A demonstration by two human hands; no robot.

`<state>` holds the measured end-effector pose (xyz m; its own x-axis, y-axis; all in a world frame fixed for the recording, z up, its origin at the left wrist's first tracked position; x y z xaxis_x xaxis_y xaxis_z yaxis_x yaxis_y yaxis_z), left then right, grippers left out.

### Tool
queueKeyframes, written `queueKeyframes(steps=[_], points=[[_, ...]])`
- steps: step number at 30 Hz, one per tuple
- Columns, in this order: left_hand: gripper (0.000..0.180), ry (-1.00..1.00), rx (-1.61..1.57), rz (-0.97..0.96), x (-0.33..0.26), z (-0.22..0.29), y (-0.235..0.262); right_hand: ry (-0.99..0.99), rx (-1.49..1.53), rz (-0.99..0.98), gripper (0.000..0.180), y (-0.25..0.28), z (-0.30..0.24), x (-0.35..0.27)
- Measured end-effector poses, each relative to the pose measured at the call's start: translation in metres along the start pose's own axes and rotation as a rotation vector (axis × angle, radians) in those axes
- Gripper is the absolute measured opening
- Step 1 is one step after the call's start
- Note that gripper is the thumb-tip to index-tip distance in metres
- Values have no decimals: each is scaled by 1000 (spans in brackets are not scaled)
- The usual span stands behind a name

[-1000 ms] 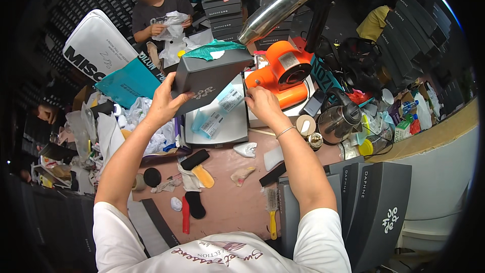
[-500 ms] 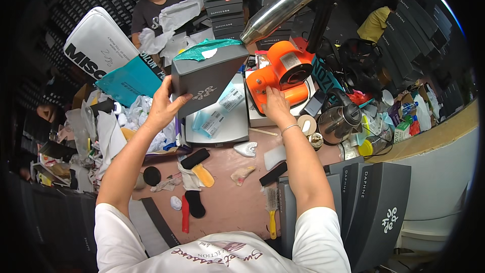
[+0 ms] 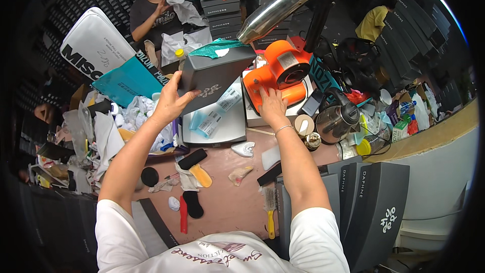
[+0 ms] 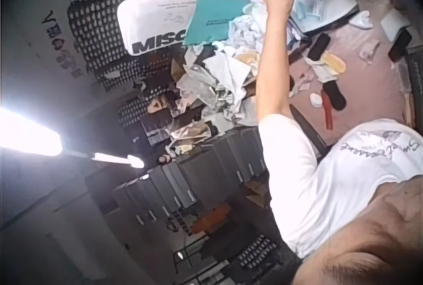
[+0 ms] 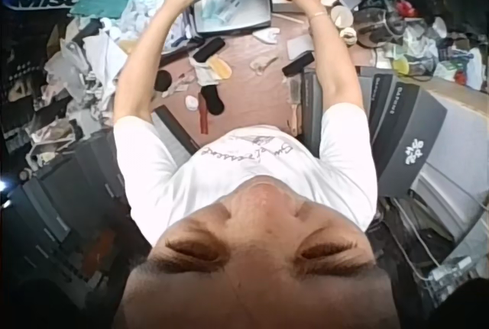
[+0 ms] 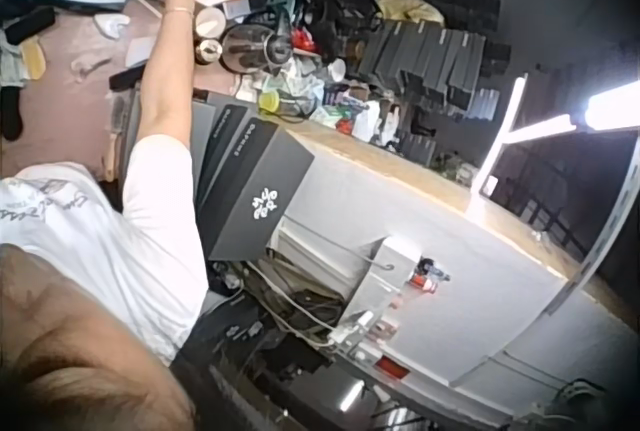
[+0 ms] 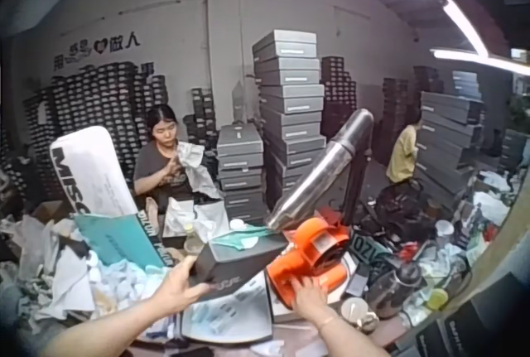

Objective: The recorder cleans a pair of high-heeled shoes using a cloth and liquid, wraps them in protective paper, and packs them into a branded shoebox.

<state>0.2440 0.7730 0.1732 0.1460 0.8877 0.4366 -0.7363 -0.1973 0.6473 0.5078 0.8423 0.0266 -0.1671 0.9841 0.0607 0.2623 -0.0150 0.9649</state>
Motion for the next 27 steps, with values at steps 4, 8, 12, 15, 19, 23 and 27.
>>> queueKeyframes(steps=[4, 8, 12, 15, 19, 23, 27], points=[[47, -8, 4, 22, -9, 8, 11, 6, -2, -33, 68, -7, -1, 3], [51, 28, 87, 39, -39, 61, 56, 16, -71, -79, 66, -10, -7, 1], [52, 46, 191, 16, -99, 119, 103, 2, -110, -147, 70, -15, -4, 3], [52, 83, 236, -66, -163, 141, 124, 48, 143, -119, 59, 9, -16, 5], [52, 373, 220, -117, -265, 132, 136, 647, 993, -429, 43, 137, -183, -94], [52, 502, 191, -67, -332, 143, 146, 1285, 868, -605, 58, 166, -293, -231], [56, 582, 141, -17, -372, 158, 170, 1274, 1041, -841, 35, 136, -334, -274]])
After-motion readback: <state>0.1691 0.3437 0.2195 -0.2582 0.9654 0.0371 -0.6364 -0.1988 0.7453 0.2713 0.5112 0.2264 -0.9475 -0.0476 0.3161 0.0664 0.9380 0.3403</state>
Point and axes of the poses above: each hand's wrist, its own x-axis towards the middle knuckle, its own y-axis out of the back of the hand, z = x × y, the point moved 6 cm from there along x, towards the middle knuckle, and after that the axes turned 5 degrees about -y, right-handed, at the moved point
